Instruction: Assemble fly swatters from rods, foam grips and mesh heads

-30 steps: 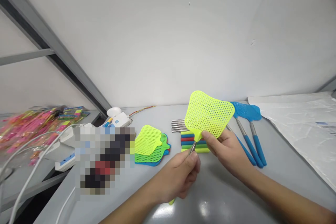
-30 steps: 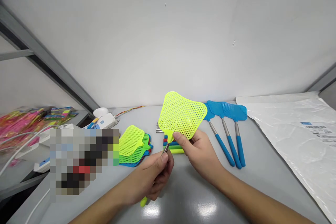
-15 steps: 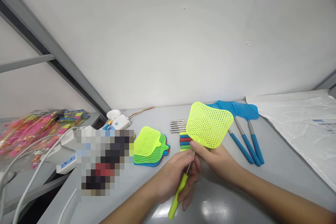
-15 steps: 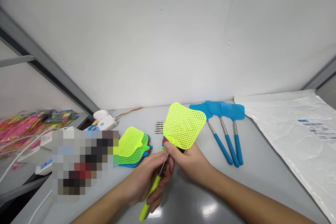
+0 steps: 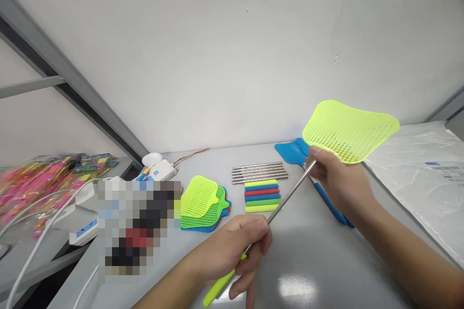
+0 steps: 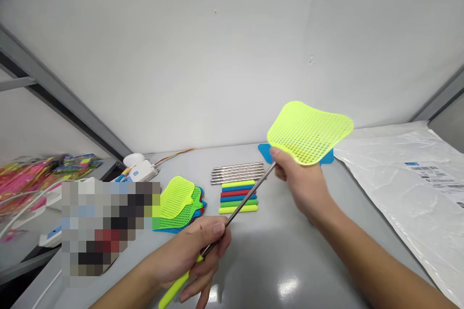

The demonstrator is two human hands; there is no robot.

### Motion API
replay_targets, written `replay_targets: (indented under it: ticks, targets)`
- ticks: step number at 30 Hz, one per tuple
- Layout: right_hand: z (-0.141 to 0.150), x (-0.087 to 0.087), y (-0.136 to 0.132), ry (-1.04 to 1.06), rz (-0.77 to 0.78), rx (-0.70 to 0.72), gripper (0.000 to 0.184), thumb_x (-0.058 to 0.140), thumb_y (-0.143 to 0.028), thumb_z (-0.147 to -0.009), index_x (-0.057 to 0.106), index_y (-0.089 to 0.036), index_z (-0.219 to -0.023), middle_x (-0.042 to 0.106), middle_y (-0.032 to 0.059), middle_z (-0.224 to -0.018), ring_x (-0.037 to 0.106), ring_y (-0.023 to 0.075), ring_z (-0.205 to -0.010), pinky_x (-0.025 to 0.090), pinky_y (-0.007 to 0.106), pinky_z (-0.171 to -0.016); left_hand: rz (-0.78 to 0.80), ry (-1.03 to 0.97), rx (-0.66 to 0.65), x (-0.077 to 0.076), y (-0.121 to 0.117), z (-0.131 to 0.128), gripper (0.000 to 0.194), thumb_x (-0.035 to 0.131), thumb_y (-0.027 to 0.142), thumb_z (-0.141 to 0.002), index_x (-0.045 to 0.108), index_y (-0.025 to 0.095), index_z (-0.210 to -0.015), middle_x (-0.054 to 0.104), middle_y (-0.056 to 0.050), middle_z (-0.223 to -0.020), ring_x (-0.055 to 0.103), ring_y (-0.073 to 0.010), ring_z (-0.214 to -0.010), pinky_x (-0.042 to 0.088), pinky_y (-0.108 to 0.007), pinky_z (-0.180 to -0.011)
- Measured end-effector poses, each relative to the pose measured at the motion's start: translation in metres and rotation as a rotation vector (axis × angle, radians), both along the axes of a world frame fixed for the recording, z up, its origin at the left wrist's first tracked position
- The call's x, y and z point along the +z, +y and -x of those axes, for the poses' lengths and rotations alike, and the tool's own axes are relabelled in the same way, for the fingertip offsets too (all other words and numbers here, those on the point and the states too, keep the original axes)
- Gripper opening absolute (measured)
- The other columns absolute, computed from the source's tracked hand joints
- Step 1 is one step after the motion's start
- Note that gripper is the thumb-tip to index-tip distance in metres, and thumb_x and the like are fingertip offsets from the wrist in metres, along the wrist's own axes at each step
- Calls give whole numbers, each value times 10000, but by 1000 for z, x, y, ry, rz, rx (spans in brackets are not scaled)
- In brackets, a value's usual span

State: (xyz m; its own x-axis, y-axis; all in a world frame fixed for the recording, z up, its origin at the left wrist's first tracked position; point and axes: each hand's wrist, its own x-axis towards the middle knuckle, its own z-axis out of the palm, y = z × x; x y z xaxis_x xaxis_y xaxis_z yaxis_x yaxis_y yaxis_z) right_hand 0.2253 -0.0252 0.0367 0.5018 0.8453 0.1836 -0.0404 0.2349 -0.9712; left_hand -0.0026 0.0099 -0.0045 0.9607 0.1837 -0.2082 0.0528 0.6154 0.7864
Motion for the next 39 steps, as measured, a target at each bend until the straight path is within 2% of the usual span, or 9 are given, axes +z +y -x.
replay_targets:
  ticks: [4, 7, 11, 15, 23, 27, 31, 36, 39]
  targets:
    - [-16, 5, 5, 33, -86, 26, 365, 670, -359, -844, 418, -212, -625, 318, -57, -587, 290, 90, -507, 265, 260, -458, -21, 7, 2, 1, -1, -1, 340, 403, 445, -973, 509, 169, -803, 373, 101, -376, 326, -61, -249, 467, -226, -354]
    - [-2, -1, 2, -35, -37, 75, 334, 630, -431, -868, 480, -208, -669, 316, -63, -567, 285, 90, -503, 258, 264, -471, -49, 5, 30, -1, -2, -2, 348, 391, 433, -982, 528, 162, -812, 385, 96, -363, 276, -51, -240, 463, -222, -343]
    - [32, -14, -6, -114, 121, 381, 291, 630, -456, -862, 561, -188, -773, 429, -43, -614, 376, 91, -553, 294, 246, -501, -57, 14, 87, -4, -2, -5, 326, 372, 408, -997, 545, 161, -875, 385, 101, -380, 271, -50, -243, 466, -216, -344]
    - [43, -17, -10, -12, 186, 536, 344, 533, -508, -915, 504, -195, -774, 327, -93, -497, 266, 70, -454, 207, 237, -445, -54, -7, 83, -3, -1, -6, 318, 351, 411, -1006, 525, 176, -882, 370, 108, -390, 261, -52, -250, 480, -230, -351]
    - [-23, 8, 6, 75, 7, 171, 339, 594, -487, -892, 607, -180, -748, 310, -78, -439, 273, 88, -454, 233, 263, -473, -16, 27, -12, 4, 2, -1, 361, 361, 453, -999, 436, 194, -760, 349, 109, -419, 241, -46, -274, 451, -206, -356]
    - [-35, 13, 8, 171, -90, 135, 343, 598, -486, -892, 592, -187, -723, 277, -80, -441, 246, 88, -464, 242, 257, -476, -15, 29, -27, 3, 1, -1, 356, 353, 448, -1001, 436, 193, -767, 351, 109, -420, 247, -46, -277, 438, -198, -367]
    - [-7, -2, 3, 135, -65, 154, 337, 550, -526, -907, 586, -205, -812, 328, -77, -479, 282, 90, -482, 253, 246, -483, -43, 51, 3, 0, 0, 0, 361, 376, 452, -995, 441, 187, -757, 357, 106, -409, 252, -45, -267, 433, -198, -358]
    - [43, -23, -12, -6, 175, 553, 339, 569, -524, -892, 541, -189, -850, 419, -76, -504, 352, 82, -472, 285, 236, -485, -45, 22, 75, -5, 0, -1, 336, 352, 440, -1004, 472, 186, -820, 361, 112, -400, 249, -46, -260, 434, -198, -352]
    - [50, -22, -17, 11, 161, 594, 365, 516, -539, -912, 516, -188, -811, 396, -85, -453, 331, 84, -442, 270, 241, -471, -41, -5, 43, -2, 0, -3, 361, 362, 474, -996, 449, 189, -792, 358, 111, -404, 252, -43, -265, 423, -187, -346]
